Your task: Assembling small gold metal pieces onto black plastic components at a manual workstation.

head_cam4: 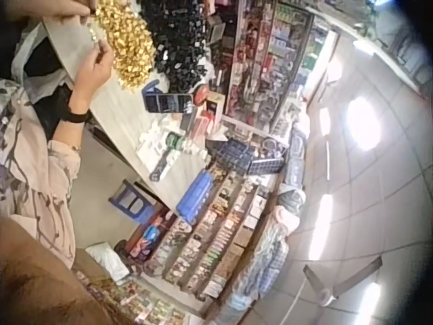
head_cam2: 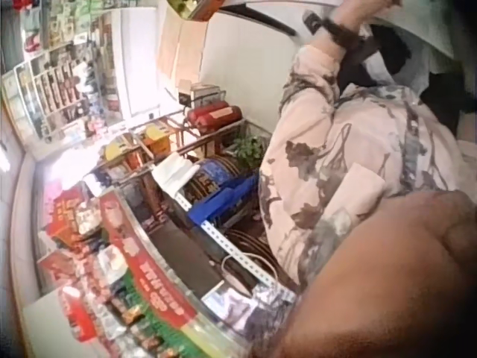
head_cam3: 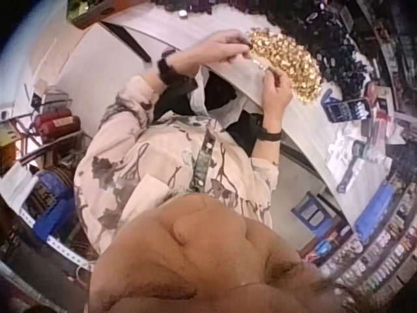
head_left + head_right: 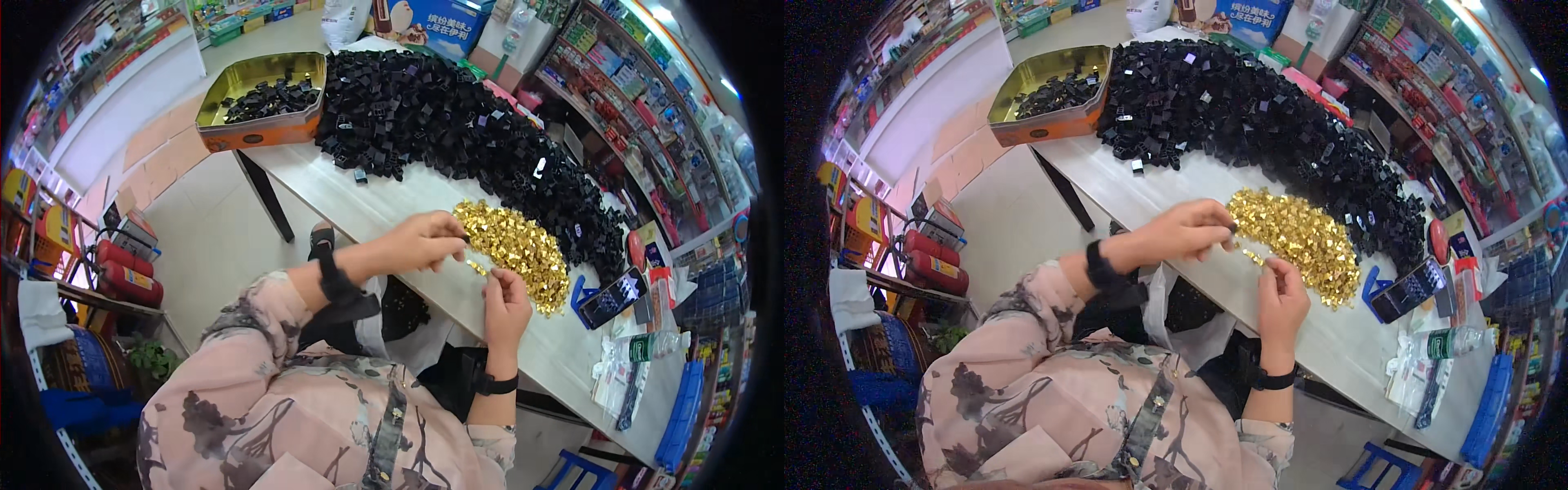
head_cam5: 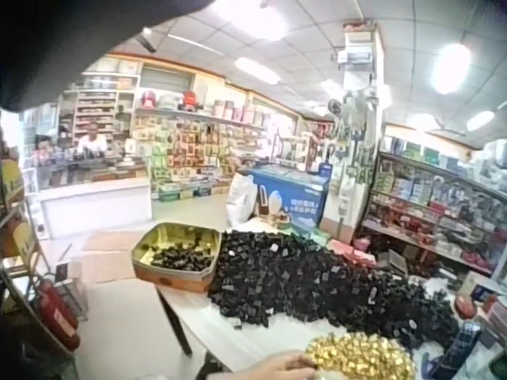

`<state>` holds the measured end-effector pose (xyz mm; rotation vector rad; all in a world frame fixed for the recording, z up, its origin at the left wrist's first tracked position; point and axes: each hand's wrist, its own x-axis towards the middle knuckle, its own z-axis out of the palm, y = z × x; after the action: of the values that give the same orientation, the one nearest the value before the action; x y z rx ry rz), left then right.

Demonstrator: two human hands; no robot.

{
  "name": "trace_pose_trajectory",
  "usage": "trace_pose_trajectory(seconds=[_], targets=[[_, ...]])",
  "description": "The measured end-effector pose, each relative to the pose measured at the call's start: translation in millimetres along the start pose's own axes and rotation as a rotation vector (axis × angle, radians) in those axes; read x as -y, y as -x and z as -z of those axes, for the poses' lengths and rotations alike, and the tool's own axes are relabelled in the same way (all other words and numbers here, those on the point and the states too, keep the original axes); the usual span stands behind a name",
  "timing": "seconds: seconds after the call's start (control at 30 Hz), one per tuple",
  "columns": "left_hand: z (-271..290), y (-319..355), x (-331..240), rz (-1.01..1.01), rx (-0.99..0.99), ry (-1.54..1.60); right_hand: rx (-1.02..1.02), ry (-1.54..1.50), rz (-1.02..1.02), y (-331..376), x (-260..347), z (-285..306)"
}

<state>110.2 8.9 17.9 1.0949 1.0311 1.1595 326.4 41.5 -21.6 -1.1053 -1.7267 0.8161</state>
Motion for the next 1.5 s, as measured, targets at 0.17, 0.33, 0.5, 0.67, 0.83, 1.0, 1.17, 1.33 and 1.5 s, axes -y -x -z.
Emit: trace_pose_trajectory(seconds=[0.17,0.33,0.5,0.67,0.83,1.0,1.17,1.33,1.5], targets=[[-28,-17,13,-0.038,0.064,-0.014,-0.073,-0.111,-0.045,1,-6,13],[-31,-17,31,-0.203,0.134,-0.159,-0.058,-0.461,-0.269,3,22,7],[-32,-14,35,-0.552,0.060,-0.497,0.040,-0.503,-0.197,5,26,2],[-34,-12,34,-0.561,0.081,-0.519,0.109,-0.484,-0.235,7,32,13],[-32,-9,34,-0.525,0.154,-0.515,0.210,-0.601,-0.338,7,33,17],[-30,-5,29,-0.484,0.149,-0.576,0.240,-0.592,-0.485,7,33,21],[-34,-5,35,-0.489,0.140,-0.644,0.221,-0.538,-0.449,6,34,18],[-34,-5,34,-0.516,0.098,-0.576,0.277,-0.465,-0.467,3,30,24],[-33,-8,38,-0.585,0.081,-0.720,0.320,-0.398,-0.495,4,30,22]])
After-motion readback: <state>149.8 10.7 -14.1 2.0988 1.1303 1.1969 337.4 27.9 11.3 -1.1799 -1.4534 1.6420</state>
